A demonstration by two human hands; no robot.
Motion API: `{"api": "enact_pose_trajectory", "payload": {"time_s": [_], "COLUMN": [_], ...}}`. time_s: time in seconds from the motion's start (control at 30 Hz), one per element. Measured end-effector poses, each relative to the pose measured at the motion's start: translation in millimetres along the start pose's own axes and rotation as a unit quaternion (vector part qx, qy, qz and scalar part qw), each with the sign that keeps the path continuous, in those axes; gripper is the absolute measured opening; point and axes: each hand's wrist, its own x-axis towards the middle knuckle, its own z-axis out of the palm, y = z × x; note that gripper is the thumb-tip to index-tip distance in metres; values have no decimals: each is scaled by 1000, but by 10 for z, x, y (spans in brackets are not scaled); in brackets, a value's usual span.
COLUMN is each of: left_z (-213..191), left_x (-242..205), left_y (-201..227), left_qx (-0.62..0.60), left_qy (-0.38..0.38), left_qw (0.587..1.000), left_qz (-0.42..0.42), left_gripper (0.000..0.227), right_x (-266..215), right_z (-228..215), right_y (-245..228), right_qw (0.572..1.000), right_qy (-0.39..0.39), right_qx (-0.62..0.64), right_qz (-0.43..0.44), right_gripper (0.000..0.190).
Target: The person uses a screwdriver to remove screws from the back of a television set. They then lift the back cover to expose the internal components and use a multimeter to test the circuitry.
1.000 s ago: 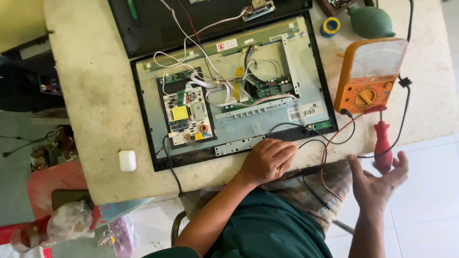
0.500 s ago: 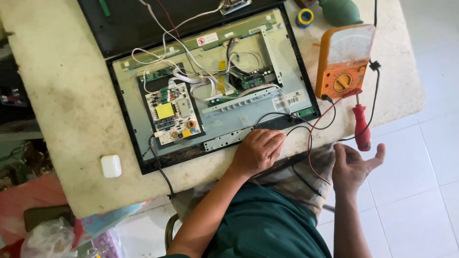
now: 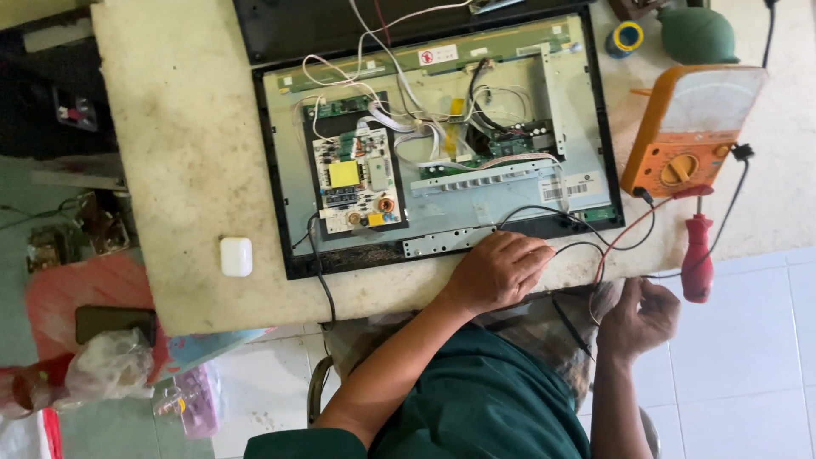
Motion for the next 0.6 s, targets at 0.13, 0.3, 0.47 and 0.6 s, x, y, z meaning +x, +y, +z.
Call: {"api": "enact_pose_trajectory", "payload": {"time_s": [0.13,0.3,0.47,0.6], "left_z": [32,78,65,27], "left_x": [-37,-58,-43,-20], "left_y": [-1,-15,-13,10], "left_qx": [1,-6,-5,-4], "left_qy": [-7,-12,-12,-9], "left_qw": [1000,1000,1000,1000], "left_qz": [-13,-14,-18,-18], "left_gripper": [26,27,27,25], "right_x": [21,235,390,580], "right_z": [66,93,82,-78], "right_y": [-98,-406,-536,-465], "right_qw": [988,952,964,968], "right_qy": [59,96,145,179], "right_qx": [5,80,118,153], "right_qz": [-139,-278,-190,-92], "right_gripper": [26,21,17,26]}}
